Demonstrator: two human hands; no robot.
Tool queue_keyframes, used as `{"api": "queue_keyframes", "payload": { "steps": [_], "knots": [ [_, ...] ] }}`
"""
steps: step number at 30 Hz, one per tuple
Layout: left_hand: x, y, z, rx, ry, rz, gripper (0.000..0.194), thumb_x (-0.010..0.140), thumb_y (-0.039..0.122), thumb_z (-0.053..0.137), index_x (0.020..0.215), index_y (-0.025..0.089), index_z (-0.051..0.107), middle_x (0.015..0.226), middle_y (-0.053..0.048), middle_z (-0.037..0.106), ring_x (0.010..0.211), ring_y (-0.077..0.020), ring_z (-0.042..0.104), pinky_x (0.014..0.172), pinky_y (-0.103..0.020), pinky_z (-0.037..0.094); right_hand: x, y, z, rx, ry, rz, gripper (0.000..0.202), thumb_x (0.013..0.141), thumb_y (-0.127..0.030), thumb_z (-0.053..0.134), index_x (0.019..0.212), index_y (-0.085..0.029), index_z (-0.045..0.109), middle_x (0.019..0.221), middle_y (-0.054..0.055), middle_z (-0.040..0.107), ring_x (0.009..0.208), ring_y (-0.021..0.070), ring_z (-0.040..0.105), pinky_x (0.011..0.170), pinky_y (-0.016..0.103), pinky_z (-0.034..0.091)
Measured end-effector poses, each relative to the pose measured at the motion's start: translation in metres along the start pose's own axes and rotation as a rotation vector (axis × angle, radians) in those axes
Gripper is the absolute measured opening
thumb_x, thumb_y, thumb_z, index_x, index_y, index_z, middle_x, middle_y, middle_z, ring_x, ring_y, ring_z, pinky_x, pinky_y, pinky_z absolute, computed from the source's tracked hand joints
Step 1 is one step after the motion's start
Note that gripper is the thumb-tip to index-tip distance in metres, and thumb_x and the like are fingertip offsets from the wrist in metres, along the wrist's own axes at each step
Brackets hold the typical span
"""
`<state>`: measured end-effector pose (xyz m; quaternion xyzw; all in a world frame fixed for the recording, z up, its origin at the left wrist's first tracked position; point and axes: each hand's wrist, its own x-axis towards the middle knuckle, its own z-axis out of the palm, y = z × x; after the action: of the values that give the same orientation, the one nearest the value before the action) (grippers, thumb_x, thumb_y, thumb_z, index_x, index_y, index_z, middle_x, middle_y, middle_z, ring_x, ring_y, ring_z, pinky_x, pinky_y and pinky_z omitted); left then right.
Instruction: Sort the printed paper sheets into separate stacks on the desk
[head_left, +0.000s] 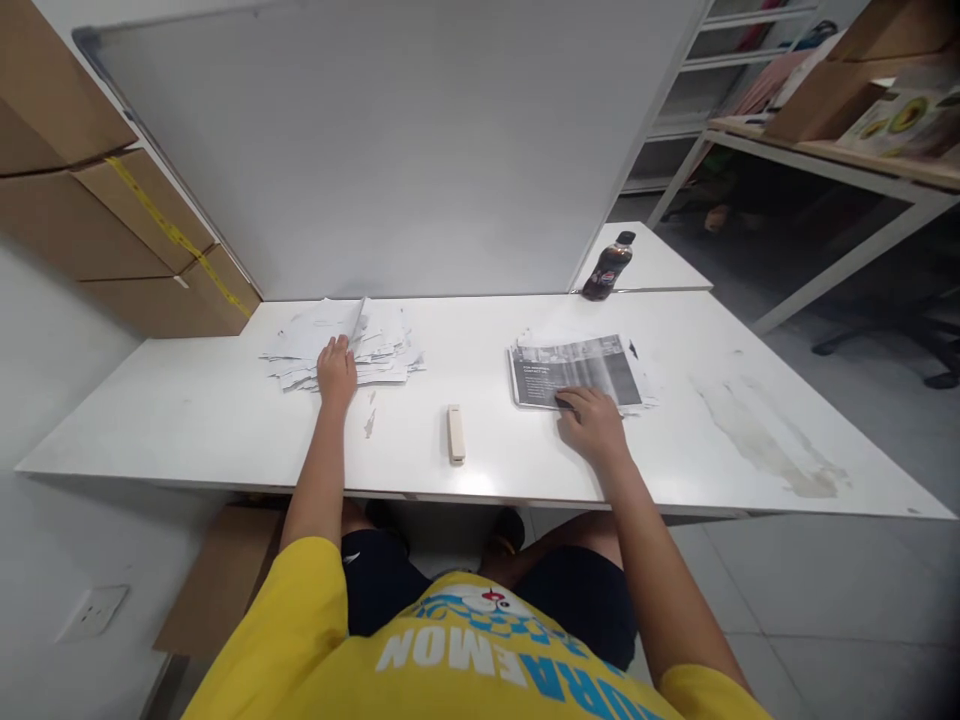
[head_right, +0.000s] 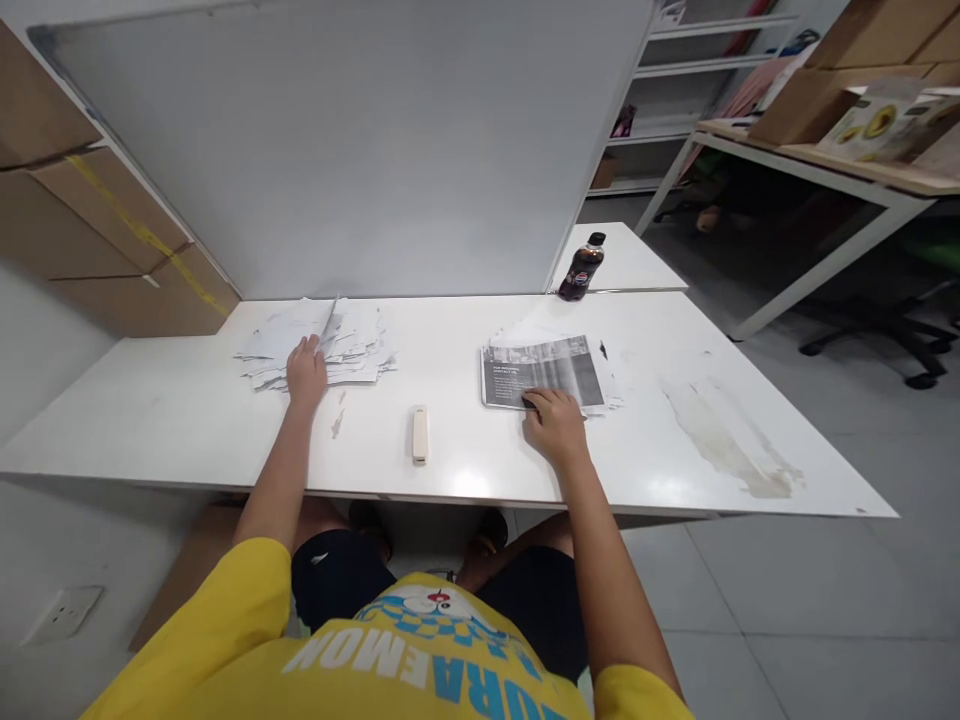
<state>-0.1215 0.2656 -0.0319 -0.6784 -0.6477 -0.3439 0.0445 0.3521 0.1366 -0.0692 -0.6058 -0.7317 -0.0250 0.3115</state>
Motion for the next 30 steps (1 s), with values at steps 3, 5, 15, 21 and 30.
{"api": "queue_keyframes", "payload": {
  "steps": [3, 5, 15, 21, 30],
  "knots": [
    [-0.003, 0.002, 0.001, 0.031, -0.070, 0.099, 0.051, 0.096, 0.022, 0.030, 0.141, 0.005, 0.047, 0.147, -0.017, 0.048, 0.146, -0.0242, 0.033, 0.121, -0.045, 0.021, -0.001, -0.002, -0.002, 0.053, -0.016, -0.084, 0.040, 0.082, -0.015, 0.043, 0.110, -0.017, 0.071, 0.116, 0.009, 0.072, 0.106, 0.0259, 0.064, 0.092, 0.043, 0.049],
    [-0.002, 0.001, 0.002, 0.038, -0.104, 0.112, 0.050, 0.096, 0.022, 0.030, 0.137, 0.003, 0.051, 0.143, -0.019, 0.052, 0.143, -0.0252, 0.038, 0.119, -0.045, 0.025, -0.001, -0.005, -0.005, 0.016, 0.017, -0.100, 0.042, 0.084, -0.015, 0.042, 0.116, -0.017, 0.068, 0.125, 0.010, 0.068, 0.115, 0.0250, 0.061, 0.099, 0.044, 0.046],
    [-0.002, 0.008, -0.005, -0.023, -0.198, 0.160, 0.044, 0.098, 0.028, 0.034, 0.130, 0.012, 0.058, 0.141, -0.013, 0.057, 0.139, -0.0223, 0.045, 0.118, -0.043, 0.029, 0.003, 0.006, 0.007, -0.146, 0.198, 0.339, 0.052, 0.085, -0.023, 0.042, 0.134, -0.011, 0.055, 0.140, 0.021, 0.055, 0.133, 0.0394, 0.044, 0.111, 0.067, 0.023],
    [-0.008, 0.020, -0.017, -0.208, 0.076, -0.087, 0.041, 0.101, 0.037, 0.030, 0.106, 0.014, 0.064, 0.114, -0.015, 0.069, 0.123, -0.0231, 0.057, 0.109, -0.041, 0.041, 0.006, 0.005, 0.007, -0.036, 0.041, 0.104, 0.045, 0.085, -0.018, 0.044, 0.125, -0.014, 0.061, 0.126, 0.016, 0.066, 0.116, 0.0317, 0.059, 0.104, 0.050, 0.040],
    [-0.065, 0.077, -0.062, -0.683, 0.128, -0.246, 0.048, 0.104, 0.046, 0.024, 0.082, 0.016, 0.055, 0.087, -0.001, 0.065, 0.089, -0.0101, 0.062, 0.080, -0.023, 0.048, 0.004, 0.002, 0.004, -0.097, 0.009, 0.089, 0.042, 0.091, -0.027, 0.045, 0.125, -0.010, 0.062, 0.133, 0.017, 0.062, 0.122, 0.0316, 0.056, 0.103, 0.048, 0.042]
  ]
}}
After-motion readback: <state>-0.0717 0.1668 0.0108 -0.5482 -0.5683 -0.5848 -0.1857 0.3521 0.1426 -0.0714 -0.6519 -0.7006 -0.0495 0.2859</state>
